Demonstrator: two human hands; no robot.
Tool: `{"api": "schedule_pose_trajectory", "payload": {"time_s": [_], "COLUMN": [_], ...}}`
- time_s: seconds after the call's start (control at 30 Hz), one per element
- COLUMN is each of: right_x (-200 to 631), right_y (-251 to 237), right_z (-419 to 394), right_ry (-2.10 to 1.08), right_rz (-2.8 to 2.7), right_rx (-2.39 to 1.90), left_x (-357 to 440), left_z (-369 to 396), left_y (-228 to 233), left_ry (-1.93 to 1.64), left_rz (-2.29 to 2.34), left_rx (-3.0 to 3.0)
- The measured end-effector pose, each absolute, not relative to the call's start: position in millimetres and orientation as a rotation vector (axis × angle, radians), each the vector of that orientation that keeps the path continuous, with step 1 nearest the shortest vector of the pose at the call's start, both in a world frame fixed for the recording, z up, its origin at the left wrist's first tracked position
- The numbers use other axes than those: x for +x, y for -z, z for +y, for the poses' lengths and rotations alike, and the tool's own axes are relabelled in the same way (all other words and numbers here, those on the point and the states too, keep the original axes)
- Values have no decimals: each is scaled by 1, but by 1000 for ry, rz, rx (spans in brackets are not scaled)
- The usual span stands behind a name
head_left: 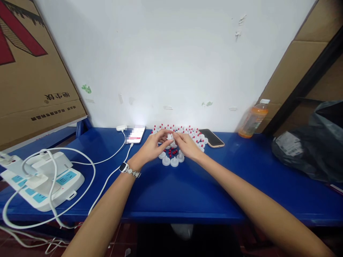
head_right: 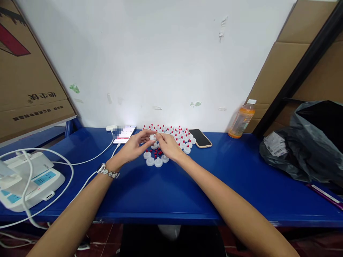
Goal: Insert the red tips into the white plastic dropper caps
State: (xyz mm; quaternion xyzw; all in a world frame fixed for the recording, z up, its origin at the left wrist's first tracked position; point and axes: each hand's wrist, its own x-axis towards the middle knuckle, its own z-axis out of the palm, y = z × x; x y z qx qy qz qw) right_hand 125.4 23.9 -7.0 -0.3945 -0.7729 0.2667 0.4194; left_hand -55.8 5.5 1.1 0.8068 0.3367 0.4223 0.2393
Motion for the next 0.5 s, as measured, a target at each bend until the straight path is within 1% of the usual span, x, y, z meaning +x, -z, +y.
{"api": "schedule_pose_trajectory", "payload": {"time_s": [0.13, 0.33, 0.43, 0.5], "right_x": [122, 113, 116, 122], "right_y": [7, 9, 7, 5], "right_z": [26, 31, 32, 33], "right_ry": [-780, -1106, -1139, -1067], "right_rz": [-1840, -1620, -1576, -1576], "right_rx": [-1004, -921, -932, -1000], "left_x": [-58, -59, -63, -69], "left_z": [6, 6, 6, 9], "left_y": [-3, -3, -5, -6], "left_ry": [-1162, -1210, -1200, -1249], "left_rz": [908, 889, 906, 957], "left_rx": [2171, 2247, 2310, 2337]}}
